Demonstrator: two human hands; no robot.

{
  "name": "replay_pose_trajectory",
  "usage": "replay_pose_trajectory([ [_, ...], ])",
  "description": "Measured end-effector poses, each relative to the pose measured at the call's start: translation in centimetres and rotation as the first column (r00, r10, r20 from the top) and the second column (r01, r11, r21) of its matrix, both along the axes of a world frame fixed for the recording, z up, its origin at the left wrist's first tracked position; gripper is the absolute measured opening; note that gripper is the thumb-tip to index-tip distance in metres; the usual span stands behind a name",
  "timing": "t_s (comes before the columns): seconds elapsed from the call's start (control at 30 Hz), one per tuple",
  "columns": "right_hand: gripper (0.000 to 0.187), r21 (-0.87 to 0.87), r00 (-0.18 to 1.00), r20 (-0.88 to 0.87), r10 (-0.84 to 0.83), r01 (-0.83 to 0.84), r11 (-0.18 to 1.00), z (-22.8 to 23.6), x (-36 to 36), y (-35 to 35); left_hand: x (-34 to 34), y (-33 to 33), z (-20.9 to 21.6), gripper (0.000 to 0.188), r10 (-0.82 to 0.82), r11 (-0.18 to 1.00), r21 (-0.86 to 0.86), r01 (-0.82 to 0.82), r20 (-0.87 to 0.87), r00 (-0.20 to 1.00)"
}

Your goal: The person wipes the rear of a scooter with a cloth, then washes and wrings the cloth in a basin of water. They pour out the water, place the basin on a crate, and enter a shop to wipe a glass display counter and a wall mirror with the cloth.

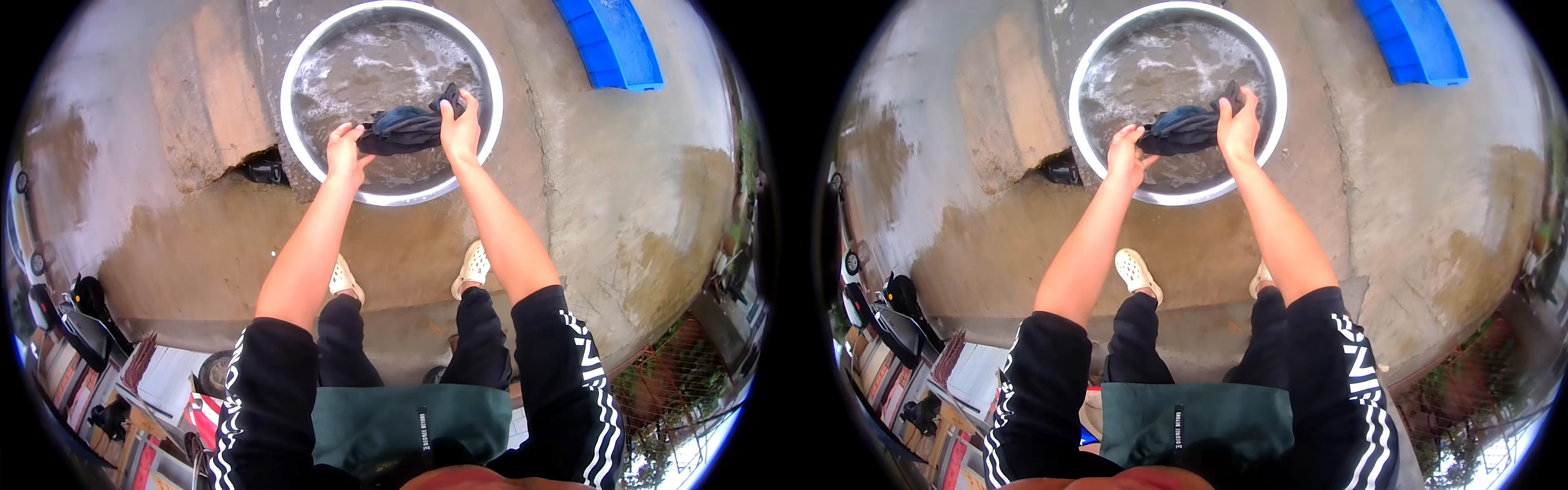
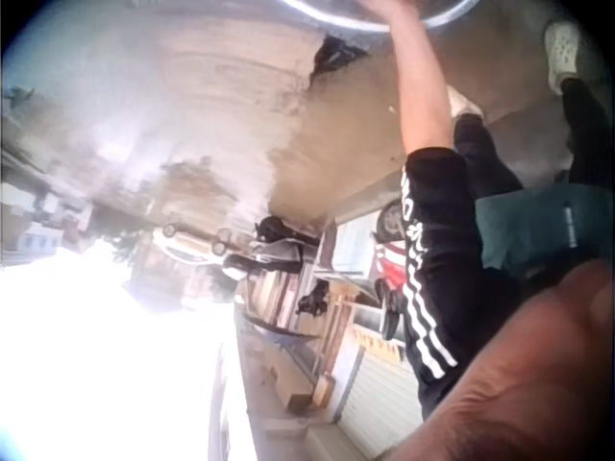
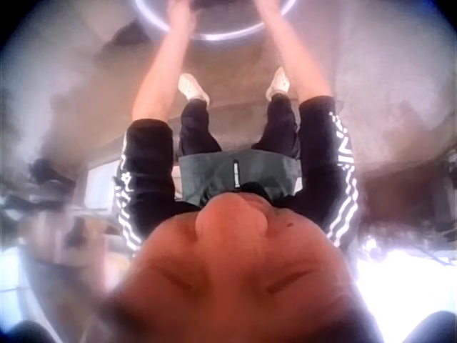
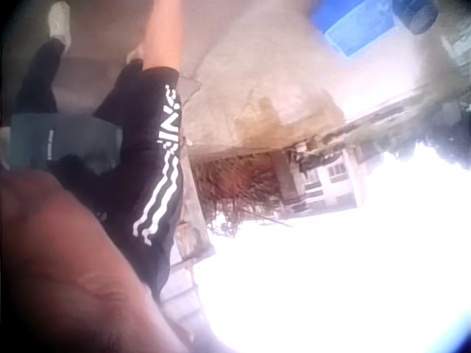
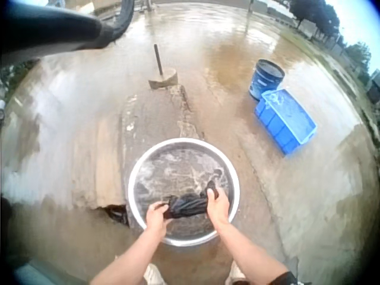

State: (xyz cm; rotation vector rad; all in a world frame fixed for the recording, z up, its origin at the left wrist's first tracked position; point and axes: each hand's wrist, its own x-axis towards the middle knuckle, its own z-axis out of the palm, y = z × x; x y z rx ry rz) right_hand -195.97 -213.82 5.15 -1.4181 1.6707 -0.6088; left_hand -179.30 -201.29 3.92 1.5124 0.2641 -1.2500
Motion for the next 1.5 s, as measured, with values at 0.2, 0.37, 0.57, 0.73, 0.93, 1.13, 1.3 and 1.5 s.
replay_pose_trajectory([
  [0.2,0.055,0.266,0.934,-0.021,0.356,-0.338,0.903,-8.0,2.1,3.4,-2.4,-2.5,-4.6,0.075,-0.037,0.999,0.010,0.043,-0.313,0.949],
  [0.37,0.036,-0.291,0.797,-0.048,0.602,-0.588,0.755,3.5,3.3,7.0,-0.8,-2.2,1.1,0.069,-0.106,0.957,-0.287,-0.028,-0.439,0.892],
  [0.57,0.026,-0.554,0.898,-0.168,0.407,-0.428,0.714,9.7,5.1,3.4,-2.4,-6.7,9.2,0.046,0.000,0.949,-0.296,-0.105,-0.333,0.943],
  [0.73,0.032,-0.225,0.902,0.237,0.360,-0.309,0.924,14.0,6.2,0.4,-2.3,-7.1,11.8,0.038,0.098,0.973,-0.202,-0.111,-0.076,0.992],
  [0.93,0.047,0.063,0.995,0.093,0.044,-0.050,0.997,7.9,1.7,-2.1,-1.3,-3.0,8.1,0.038,-0.110,0.990,-0.066,0.128,0.228,0.967],
  [1.13,0.085,0.150,0.909,-0.322,0.266,-0.228,0.962,-6.6,-0.9,1.5,-1.3,-1.3,-2.3,0.067,-0.170,0.981,0.063,0.186,-0.201,0.965],
  [1.3,0.056,0.297,0.874,0.072,0.480,-0.478,0.827,-5.0,2.4,4.0,-0.8,-2.1,-4.8,0.070,-0.113,0.991,0.013,0.130,-0.400,0.909],
  [1.5,0.036,-0.295,0.777,-0.172,0.605,-0.627,0.721,9.0,4.5,6.6,0.1,-2.7,1.8,0.056,-0.142,0.874,-0.432,-0.222,-0.663,0.735],
])
